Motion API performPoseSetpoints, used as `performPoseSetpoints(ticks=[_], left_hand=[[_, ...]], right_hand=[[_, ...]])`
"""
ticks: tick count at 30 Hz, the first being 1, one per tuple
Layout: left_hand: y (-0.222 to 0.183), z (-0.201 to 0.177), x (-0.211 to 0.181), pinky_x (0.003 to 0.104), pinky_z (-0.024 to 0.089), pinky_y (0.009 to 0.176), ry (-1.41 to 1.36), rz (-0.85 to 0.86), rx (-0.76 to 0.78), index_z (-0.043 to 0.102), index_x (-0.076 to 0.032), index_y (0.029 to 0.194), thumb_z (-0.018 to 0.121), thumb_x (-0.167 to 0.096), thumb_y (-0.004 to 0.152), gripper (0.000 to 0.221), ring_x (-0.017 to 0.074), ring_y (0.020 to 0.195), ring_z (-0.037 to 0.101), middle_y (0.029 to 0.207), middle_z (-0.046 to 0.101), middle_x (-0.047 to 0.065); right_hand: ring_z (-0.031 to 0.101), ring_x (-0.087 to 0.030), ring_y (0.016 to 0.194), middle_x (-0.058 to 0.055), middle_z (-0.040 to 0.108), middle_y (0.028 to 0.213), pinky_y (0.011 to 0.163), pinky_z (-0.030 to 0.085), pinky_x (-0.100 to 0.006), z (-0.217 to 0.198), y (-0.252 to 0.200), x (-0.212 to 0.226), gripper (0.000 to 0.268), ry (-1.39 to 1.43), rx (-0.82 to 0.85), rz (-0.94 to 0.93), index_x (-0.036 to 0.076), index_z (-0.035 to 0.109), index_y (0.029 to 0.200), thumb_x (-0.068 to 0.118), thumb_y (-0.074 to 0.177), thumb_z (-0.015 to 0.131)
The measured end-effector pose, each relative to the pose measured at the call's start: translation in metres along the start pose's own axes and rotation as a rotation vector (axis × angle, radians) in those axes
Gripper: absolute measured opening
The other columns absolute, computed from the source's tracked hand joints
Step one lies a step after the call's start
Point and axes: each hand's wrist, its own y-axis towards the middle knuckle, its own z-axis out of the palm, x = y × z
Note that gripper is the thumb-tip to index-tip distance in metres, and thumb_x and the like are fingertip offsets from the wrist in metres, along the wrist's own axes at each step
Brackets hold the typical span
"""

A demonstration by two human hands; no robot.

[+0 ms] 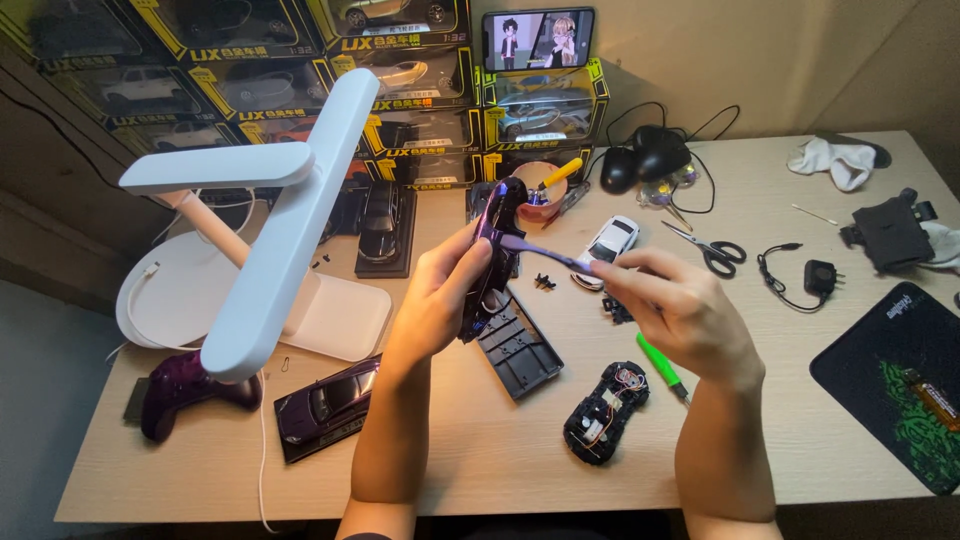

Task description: Cleaning and assembling the components of a toy car on a repair bench

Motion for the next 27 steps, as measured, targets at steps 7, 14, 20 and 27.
performPoseSetpoints(ticks=[7, 14, 20, 27], left_hand=[[0.004, 0.009, 0.004, 0.036, 0.061, 0.054, -0.299, 0.019, -0.122, 0.066, 0.004, 0.120, 0.043, -0.031, 0.109, 0.043, 0.0249, 0.064, 0.068, 0.084, 0.066, 0.019], [0.020, 0.012, 0.026, 0.054, 0.061, 0.086, -0.683, 0.167, 0.038, 0.039, -0.005, 0.156, 0.033, -0.052, 0.108, 0.067, 0.0379, 0.108, 0.068, 0.131, 0.060, 0.030], [0.019, 0.030, 0.018, 0.055, 0.054, 0.096, -0.984, 0.222, -0.015, 0.046, -0.004, 0.150, 0.032, -0.058, 0.104, 0.072, 0.0462, 0.117, 0.061, 0.132, 0.055, 0.031], [0.019, 0.033, 0.021, 0.051, 0.056, 0.082, -1.084, 0.269, -0.156, 0.054, -0.001, 0.136, 0.032, -0.079, 0.094, 0.091, 0.0379, 0.090, 0.063, 0.102, 0.057, 0.020]], right_hand=[[0.072, -0.024, 0.074, -0.007, 0.073, 0.098, 0.068, 0.058, -0.032, -0.003, 0.001, 0.000, 0.026, -0.002, -0.073, 0.005, 0.009, 0.076, 0.118, 0.003, 0.095, 0.066], [0.070, -0.019, 0.065, -0.009, 0.075, 0.097, 0.056, 0.056, -0.029, 0.010, -0.001, 0.023, 0.021, 0.113, -0.201, 0.006, 0.004, 0.076, 0.113, 0.003, 0.094, 0.066], [0.056, -0.019, 0.048, -0.009, 0.075, 0.089, 0.046, 0.051, -0.026, 0.024, 0.015, 0.055, 0.023, 0.143, -0.161, -0.051, 0.005, 0.076, 0.113, 0.000, 0.094, 0.064], [0.070, -0.027, 0.066, -0.011, 0.071, 0.091, 0.059, 0.059, -0.031, 0.046, 0.015, 0.072, 0.015, 0.190, -0.073, -0.116, 0.001, 0.073, 0.107, 0.001, 0.095, 0.064]])
